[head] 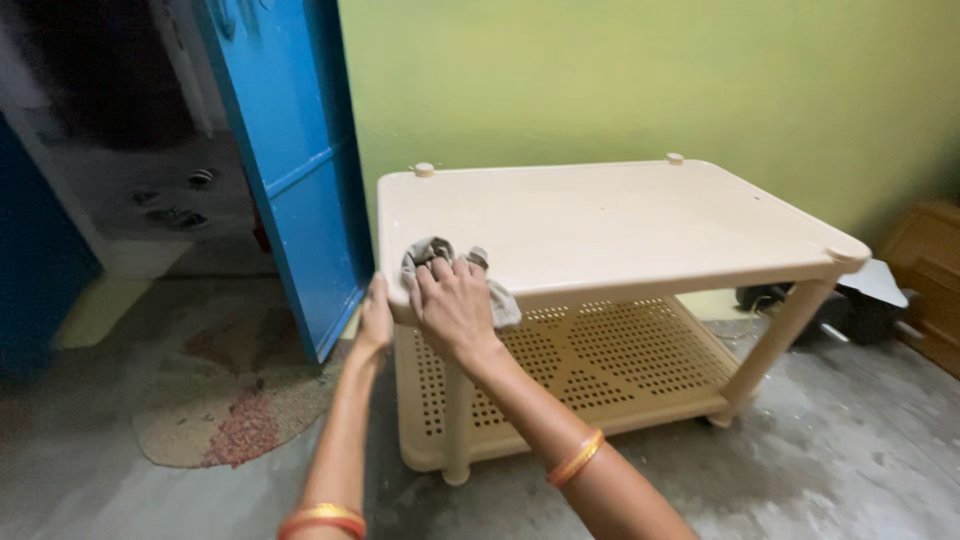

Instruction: The person assembles a two-tier plastic table by inserting four legs into the lower shelf, then placing the top shelf onto the legs. After assembly, the person wipes the top surface with a cloth.

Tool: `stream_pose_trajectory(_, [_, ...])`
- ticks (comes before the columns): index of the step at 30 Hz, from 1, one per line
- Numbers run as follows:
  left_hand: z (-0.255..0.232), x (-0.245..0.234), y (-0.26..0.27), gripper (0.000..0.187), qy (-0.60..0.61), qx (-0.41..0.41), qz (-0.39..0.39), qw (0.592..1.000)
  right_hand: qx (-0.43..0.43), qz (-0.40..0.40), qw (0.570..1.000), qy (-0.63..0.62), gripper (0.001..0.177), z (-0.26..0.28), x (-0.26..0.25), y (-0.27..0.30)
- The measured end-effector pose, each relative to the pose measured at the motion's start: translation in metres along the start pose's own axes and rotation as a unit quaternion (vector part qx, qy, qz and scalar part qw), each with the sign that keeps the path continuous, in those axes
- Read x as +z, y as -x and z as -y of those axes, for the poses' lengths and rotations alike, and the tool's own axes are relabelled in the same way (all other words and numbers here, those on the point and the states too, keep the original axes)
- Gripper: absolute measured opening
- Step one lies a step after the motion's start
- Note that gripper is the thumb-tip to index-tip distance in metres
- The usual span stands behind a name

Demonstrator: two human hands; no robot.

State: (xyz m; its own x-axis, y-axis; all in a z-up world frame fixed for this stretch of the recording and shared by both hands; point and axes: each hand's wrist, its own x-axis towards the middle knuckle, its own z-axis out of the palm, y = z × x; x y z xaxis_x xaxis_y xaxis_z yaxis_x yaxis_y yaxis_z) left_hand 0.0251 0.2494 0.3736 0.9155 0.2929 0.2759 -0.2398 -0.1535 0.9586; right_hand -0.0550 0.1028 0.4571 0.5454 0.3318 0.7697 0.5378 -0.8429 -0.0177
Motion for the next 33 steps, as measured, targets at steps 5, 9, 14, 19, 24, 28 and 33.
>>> stream_pose_trajectory(5, [0.052,0.008,-0.027,0.057,0.158,0.031,0.09,0.983,-0.01,0.072,0.997,0.011,0.038,-0.005,0.06,-0.016])
stream_pose_trajectory(9, [0.071,-0.001,-0.033,0.057,0.193,0.019,0.119,0.974,0.029,0.16,0.984,-0.071,0.049,-0.02,0.122,-0.061])
stream_pose_trajectory(14, [0.083,0.009,-0.039,0.058,0.141,0.028,0.07,0.987,0.027,0.198,0.974,-0.11,0.055,-0.037,0.151,-0.095])
stream_pose_trajectory(19, [0.076,0.019,-0.027,0.061,0.051,0.065,-0.011,0.997,-0.017,0.185,0.982,-0.039,0.05,-0.029,0.12,-0.066])
stream_pose_trajectory(24, [0.044,0.007,0.029,0.067,0.236,0.041,0.08,0.967,-0.003,0.195,0.977,-0.088,0.049,-0.008,0.061,-0.033])
stream_pose_trajectory(28, [0.027,0.001,0.06,0.065,0.264,0.002,0.107,0.959,-0.026,0.209,0.972,-0.101,0.053,0.012,0.014,0.0])
stream_pose_trajectory(33, [0.012,0.005,0.039,0.064,0.464,-0.002,0.084,0.882,-0.04,0.325,0.937,-0.119,0.071,0.007,-0.02,0.024])
